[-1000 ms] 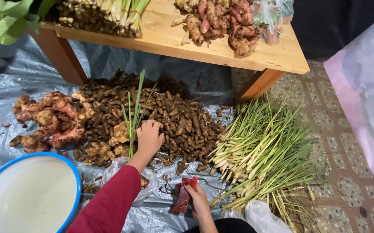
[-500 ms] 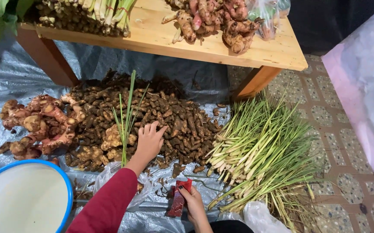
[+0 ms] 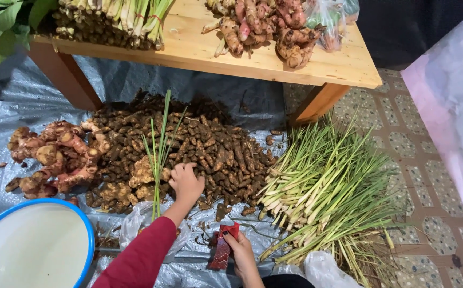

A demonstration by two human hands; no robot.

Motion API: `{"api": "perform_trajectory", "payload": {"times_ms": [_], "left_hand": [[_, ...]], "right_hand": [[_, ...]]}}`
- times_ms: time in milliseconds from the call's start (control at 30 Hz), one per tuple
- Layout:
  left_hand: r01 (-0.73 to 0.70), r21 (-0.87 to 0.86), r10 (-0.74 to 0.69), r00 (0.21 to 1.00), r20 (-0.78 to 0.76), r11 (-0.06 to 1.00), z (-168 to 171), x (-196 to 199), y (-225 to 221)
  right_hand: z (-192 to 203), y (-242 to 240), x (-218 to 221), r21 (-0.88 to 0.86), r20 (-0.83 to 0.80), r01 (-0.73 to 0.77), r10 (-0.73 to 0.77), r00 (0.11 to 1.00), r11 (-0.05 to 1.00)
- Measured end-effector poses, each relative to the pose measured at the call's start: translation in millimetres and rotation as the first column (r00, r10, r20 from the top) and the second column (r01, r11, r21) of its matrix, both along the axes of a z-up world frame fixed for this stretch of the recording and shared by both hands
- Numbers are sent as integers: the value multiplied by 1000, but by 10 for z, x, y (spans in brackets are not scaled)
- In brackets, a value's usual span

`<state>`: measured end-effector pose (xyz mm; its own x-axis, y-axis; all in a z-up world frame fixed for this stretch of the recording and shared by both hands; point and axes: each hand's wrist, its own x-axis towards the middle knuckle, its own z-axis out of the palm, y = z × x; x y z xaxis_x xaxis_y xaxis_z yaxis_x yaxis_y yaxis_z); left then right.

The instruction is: The person sorts ginger and turmeric roots from a large pile on the floor, placing several pieces into a plastic bag by hand. They also handle bundles of lemongrass nearby.

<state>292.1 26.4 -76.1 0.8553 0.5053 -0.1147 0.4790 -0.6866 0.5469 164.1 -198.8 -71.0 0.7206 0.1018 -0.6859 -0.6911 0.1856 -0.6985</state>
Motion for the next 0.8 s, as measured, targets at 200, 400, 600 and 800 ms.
{"api": "perform_trajectory", "payload": {"times_ms": [200, 400, 600, 800], "left_hand": [[-77, -195, 41, 983, -180, 978, -59, 133, -259], [-250, -398, 209, 967, -144, 883, 415, -3, -398], [-253, -361, 217, 967, -136, 898, 220, -22, -311], [-46, -129, 49, 999, 18, 991, 31, -47, -239]], "right_hand": [[10, 3, -5, 34, -1, -7, 7, 1000, 999], [-75, -25, -6, 63, 37, -21, 19, 999, 998], [6, 6, 2, -4, 13, -28, 28, 1000, 1000], [-36, 5, 14, -26, 23, -53, 54, 998, 998]]}}
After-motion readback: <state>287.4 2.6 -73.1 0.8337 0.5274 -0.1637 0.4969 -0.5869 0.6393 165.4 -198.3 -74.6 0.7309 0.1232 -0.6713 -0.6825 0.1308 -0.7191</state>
